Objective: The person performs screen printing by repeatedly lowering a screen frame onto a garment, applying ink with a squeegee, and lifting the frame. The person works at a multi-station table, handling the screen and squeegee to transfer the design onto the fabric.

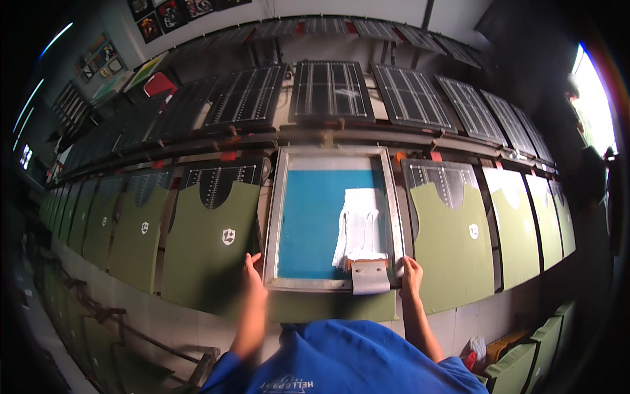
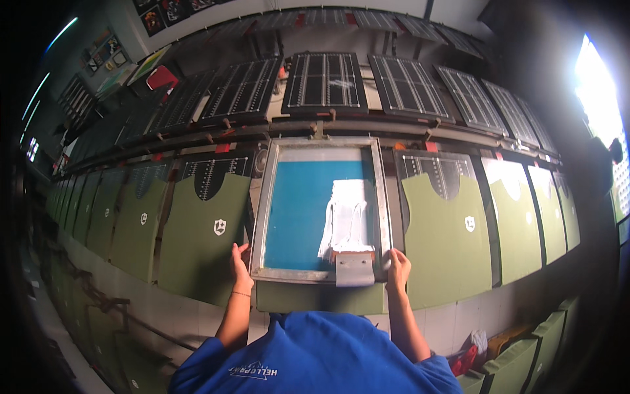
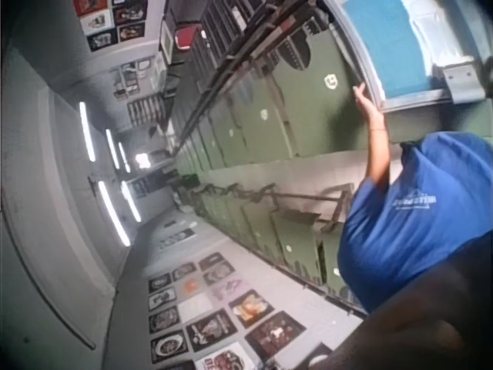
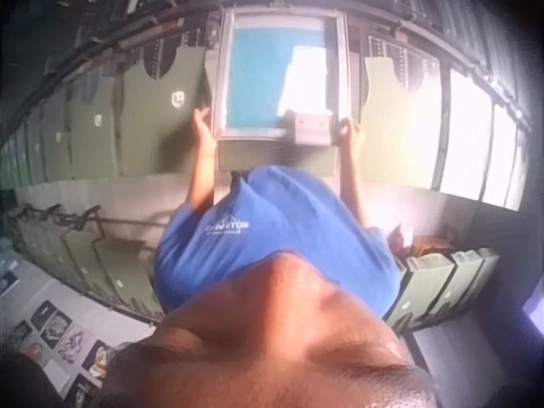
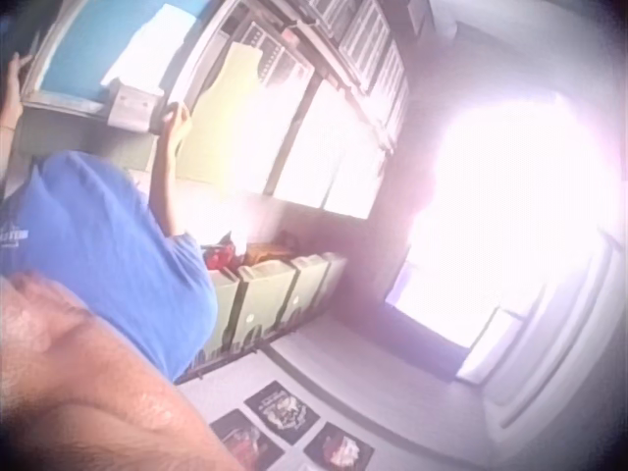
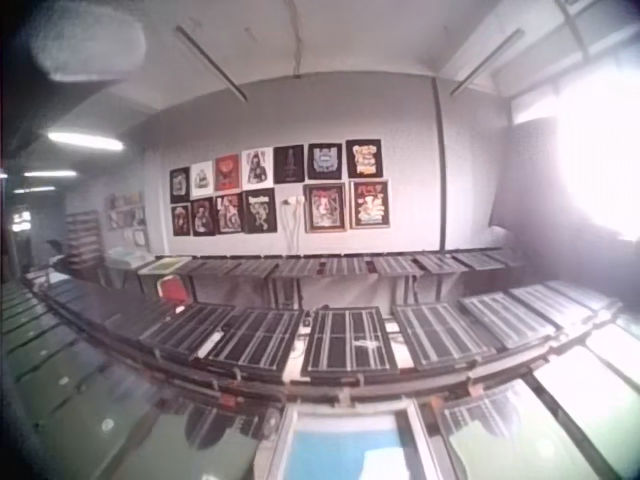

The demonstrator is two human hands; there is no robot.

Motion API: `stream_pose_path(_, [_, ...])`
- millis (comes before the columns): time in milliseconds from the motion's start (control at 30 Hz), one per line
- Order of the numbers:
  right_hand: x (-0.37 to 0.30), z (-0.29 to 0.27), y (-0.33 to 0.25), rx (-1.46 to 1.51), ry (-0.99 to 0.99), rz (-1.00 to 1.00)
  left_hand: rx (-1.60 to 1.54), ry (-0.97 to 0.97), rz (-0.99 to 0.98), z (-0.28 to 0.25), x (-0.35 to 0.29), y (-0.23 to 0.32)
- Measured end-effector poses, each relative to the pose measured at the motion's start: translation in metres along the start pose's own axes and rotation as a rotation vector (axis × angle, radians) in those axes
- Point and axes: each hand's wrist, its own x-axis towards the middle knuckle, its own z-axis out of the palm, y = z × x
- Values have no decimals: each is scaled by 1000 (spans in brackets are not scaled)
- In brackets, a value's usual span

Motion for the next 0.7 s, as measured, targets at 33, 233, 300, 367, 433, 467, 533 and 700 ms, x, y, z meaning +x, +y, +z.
stream_pose_path(33, [1, 1, 3, -19, 2, 3, 9, 24, 12, -1, 2, -6])
stream_pose_path(233, [6, 9, 21, -24, 30, -4, 9, 50, -8, -3, 8, -20])
stream_pose_path(300, [8, 7, 28, -38, 29, 5, 74, 58, -2, 3, 5, -19])
stream_pose_path(367, [11, 5, 35, -35, 0, -15, 111, 58, -31, 9, 2, -16])
stream_pose_path(433, [12, 4, 40, -45, -9, -40, 142, 95, 29, 20, -3, -12])
stream_pose_path(467, [13, 3, 42, -54, -5, -52, 157, 112, 59, 24, -6, -10])
stream_pose_path(533, [11, 8, 38, -45, -28, -65, 249, 133, 157, 14, 5, -21])
stream_pose_path(700, [15, 7, 34, -13, -97, -14, 467, 79, 493, 10, 6, -26])
